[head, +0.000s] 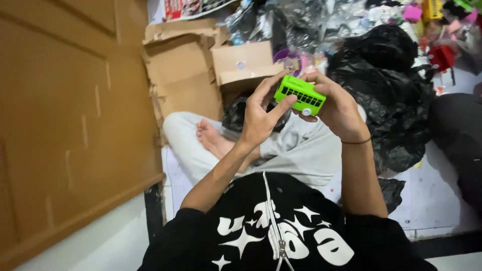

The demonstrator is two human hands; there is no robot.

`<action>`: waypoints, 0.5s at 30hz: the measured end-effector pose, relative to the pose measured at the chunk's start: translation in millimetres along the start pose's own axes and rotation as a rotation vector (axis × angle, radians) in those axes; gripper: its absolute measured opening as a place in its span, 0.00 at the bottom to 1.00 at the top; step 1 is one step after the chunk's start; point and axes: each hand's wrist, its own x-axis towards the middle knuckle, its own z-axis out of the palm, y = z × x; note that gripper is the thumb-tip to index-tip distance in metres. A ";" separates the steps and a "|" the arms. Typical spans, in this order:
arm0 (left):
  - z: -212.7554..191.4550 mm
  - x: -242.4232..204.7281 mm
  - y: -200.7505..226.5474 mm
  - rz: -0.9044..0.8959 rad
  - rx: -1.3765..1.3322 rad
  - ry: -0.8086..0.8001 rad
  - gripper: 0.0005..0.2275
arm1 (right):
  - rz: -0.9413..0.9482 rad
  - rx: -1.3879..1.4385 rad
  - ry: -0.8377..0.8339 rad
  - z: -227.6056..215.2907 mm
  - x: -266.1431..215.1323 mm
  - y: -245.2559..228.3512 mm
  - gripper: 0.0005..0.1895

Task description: Folding a cardboard box, placing a toy bus inside, and wrapping the package in a black plastic bag.

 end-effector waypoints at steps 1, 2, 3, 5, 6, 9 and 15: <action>-5.2 -9.4 6.5 0.000 0.000 0.013 0.24 | 0.010 -0.003 -0.009 3.6 -3.0 8.5 0.23; -10.3 -18.4 12.4 -0.069 -0.019 0.082 0.24 | -0.037 -0.084 0.006 6.5 -5.3 16.7 0.24; -15.1 -26.7 17.8 -0.139 -0.038 0.149 0.25 | -0.084 -0.164 0.020 8.9 -7.1 24.9 0.26; -29.4 -39.9 16.8 -0.155 0.000 0.202 0.25 | -0.092 -0.253 0.017 34.6 -12.8 28.2 0.26; -36.1 -46.6 15.3 -0.173 0.038 0.236 0.25 | -0.111 -0.338 0.027 46.6 -15.7 30.2 0.27; -53.7 -66.5 2.7 -0.191 0.027 0.288 0.25 | -0.140 -0.520 0.040 60.9 -14.1 53.7 0.20; -97.7 -89.3 -20.1 -0.116 0.227 0.196 0.30 | -0.185 -0.580 0.094 83.0 -11.4 68.9 0.17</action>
